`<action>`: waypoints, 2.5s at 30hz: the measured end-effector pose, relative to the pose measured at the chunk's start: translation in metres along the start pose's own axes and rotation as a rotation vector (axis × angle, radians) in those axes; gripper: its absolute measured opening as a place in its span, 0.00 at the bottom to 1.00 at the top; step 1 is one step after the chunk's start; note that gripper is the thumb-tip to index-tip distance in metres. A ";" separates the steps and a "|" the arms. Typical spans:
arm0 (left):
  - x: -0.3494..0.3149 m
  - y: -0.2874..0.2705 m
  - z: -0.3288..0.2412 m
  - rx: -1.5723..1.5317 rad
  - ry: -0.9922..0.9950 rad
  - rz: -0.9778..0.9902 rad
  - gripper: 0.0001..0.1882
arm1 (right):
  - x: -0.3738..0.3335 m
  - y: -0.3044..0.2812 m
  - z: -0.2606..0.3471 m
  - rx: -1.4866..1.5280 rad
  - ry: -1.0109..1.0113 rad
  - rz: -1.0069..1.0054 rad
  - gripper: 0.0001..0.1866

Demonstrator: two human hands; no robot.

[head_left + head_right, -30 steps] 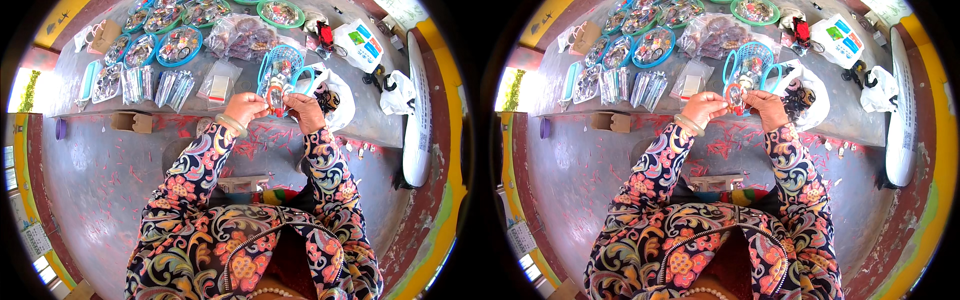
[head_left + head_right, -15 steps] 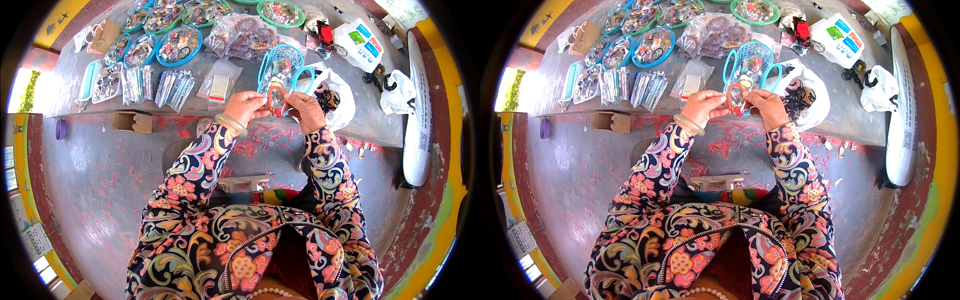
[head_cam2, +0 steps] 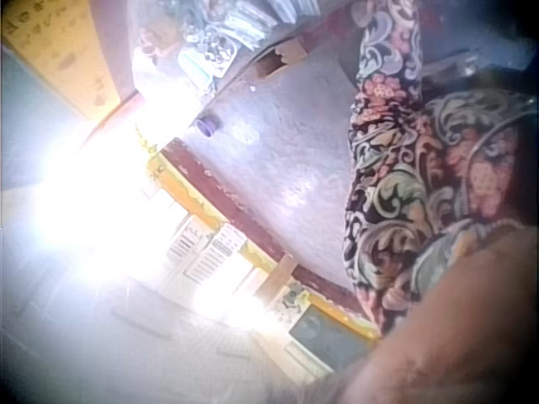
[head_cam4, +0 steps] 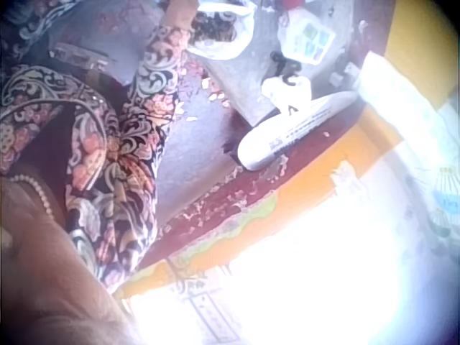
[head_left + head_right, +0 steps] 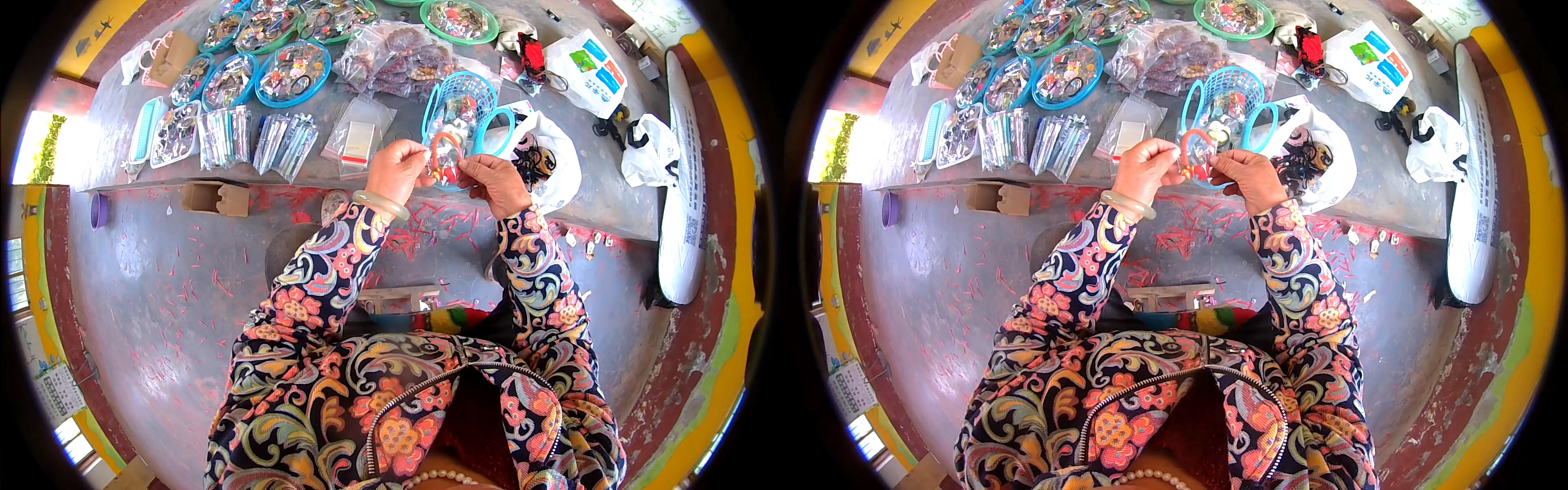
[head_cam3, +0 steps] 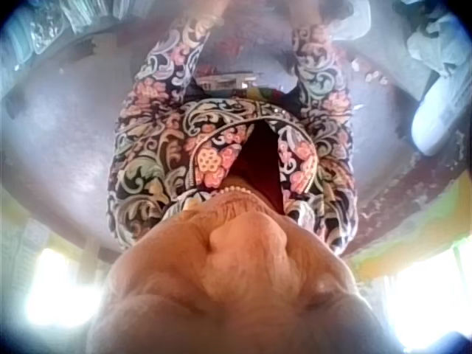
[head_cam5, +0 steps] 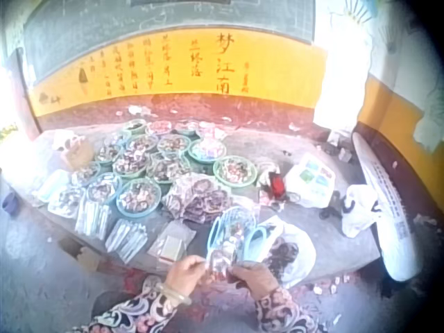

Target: The person assembles keychains by hand, picking up small plastic charms and metal rings from a table. They attach the charms to the rings and place the finished items into a blue basket. The process involves repetitive handling of small components and organizing the output.

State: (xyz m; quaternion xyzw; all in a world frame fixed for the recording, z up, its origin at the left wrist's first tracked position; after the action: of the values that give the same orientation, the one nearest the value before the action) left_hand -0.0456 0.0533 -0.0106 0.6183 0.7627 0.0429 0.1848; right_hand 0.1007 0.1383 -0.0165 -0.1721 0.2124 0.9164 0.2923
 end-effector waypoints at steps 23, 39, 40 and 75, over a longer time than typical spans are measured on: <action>0.001 0.016 0.004 -0.323 -0.047 0.119 0.11 | -0.003 0.012 0.008 0.028 -0.240 -0.033 0.04; 0.000 0.015 0.006 -0.340 -0.063 0.143 0.07 | -0.004 0.012 0.016 -0.101 -0.266 -0.075 0.07; 0.000 0.016 0.006 -0.323 -0.070 0.153 0.08 | -0.004 0.011 0.017 -0.041 -0.276 -0.080 0.08; -0.001 0.010 0.009 -0.373 -0.064 0.085 0.06 | -0.002 0.004 0.005 0.370 -0.244 0.002 0.10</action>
State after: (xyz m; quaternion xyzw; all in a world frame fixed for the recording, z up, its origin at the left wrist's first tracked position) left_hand -0.0327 0.0535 -0.0160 0.6062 0.7084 0.1717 0.3181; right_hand 0.0986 0.1365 -0.0106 -0.0030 0.3399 0.8762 0.3416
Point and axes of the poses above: each hand's wrist, its own x-axis towards the middle knuckle, its own y-axis out of the palm, z = x × y, the point moved 6 cm from there along x, towards the middle knuckle, and after that the axes turned 13 degrees about z, right-handed, at the moved point
